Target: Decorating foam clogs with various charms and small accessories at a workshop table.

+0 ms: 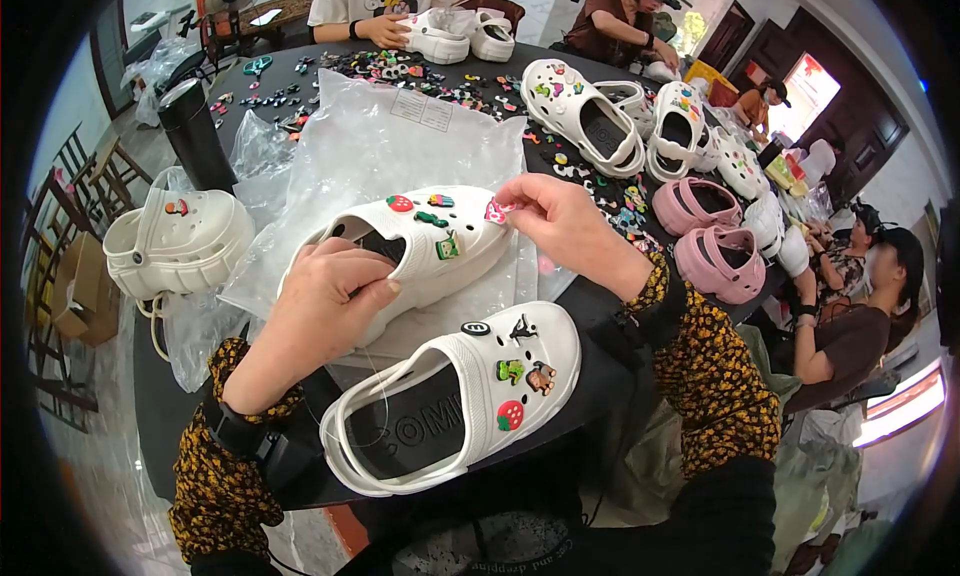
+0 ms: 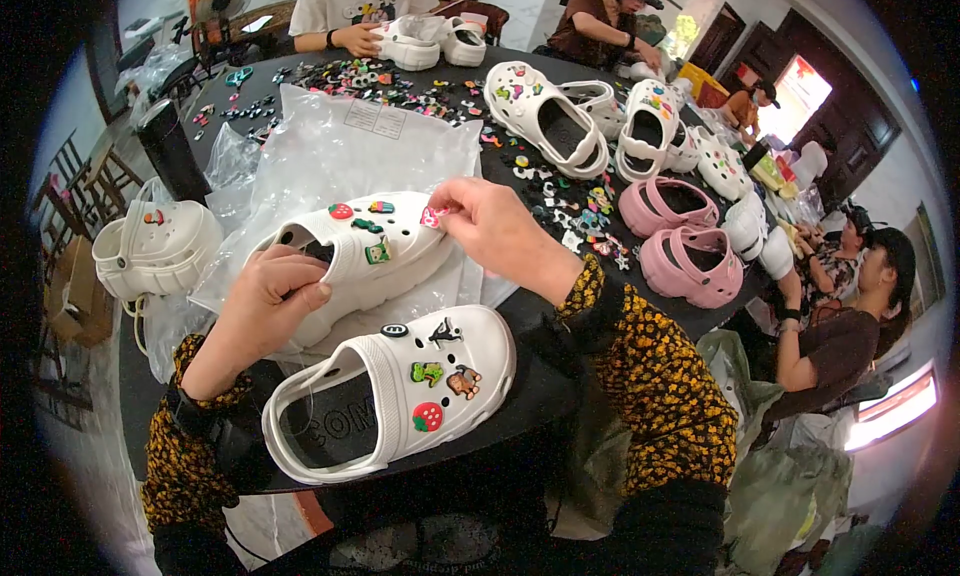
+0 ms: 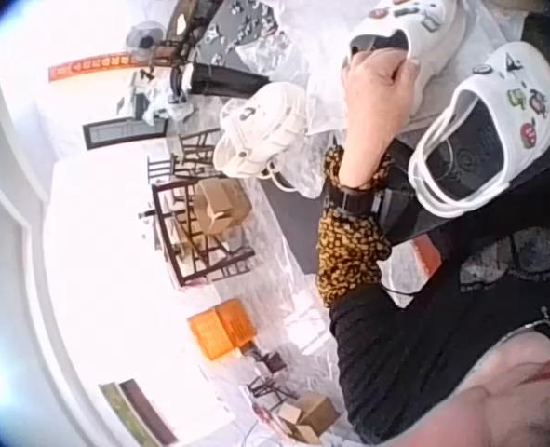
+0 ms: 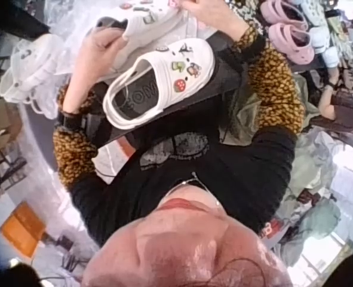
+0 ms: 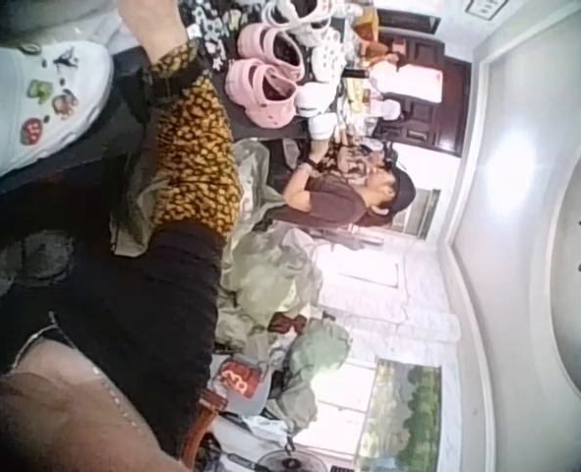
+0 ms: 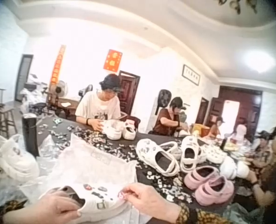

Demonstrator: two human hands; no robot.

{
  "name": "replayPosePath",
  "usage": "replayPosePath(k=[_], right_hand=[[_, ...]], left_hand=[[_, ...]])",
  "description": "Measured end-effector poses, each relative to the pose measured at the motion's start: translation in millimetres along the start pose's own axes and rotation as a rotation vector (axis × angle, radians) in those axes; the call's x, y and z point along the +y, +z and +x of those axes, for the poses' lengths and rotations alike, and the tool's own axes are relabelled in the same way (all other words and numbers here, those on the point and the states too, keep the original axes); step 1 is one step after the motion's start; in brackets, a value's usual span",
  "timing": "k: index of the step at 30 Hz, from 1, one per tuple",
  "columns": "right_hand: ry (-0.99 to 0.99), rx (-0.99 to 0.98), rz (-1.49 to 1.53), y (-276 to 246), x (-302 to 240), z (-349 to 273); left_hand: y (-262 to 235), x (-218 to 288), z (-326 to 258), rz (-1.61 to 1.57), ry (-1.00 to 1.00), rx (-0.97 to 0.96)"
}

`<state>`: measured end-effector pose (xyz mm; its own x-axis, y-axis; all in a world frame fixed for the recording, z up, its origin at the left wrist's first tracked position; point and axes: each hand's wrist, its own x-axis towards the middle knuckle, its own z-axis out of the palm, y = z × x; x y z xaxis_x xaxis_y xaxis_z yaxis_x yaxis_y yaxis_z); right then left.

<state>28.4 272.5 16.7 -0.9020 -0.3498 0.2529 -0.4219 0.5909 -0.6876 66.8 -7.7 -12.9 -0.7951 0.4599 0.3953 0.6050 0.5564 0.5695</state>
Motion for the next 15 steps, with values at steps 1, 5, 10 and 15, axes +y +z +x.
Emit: replayPosePath(k=[1,5,10,15], right_hand=[[0.000,-0.001,0.001,-0.3,1.4,0.2],[-0.152,-0.022,-0.128,-4.9,-2.1,0.4],[-0.198,0.000,-0.203,-7.1,-3.2,4.1],[-0.119,-0.067,-0.178,-3.4,-16.9,7.0]], left_hand=[[0.6,-0.4,-0.3,0.000,-0.002,0.000],[0.9,0.4,-0.4,-0.012,-0.026,0.011],[0.1,3.1,0.4,-0.007,-0.026,0.004],[-1.6,3.9,0.9,0.012,-0.020,-0.027]])
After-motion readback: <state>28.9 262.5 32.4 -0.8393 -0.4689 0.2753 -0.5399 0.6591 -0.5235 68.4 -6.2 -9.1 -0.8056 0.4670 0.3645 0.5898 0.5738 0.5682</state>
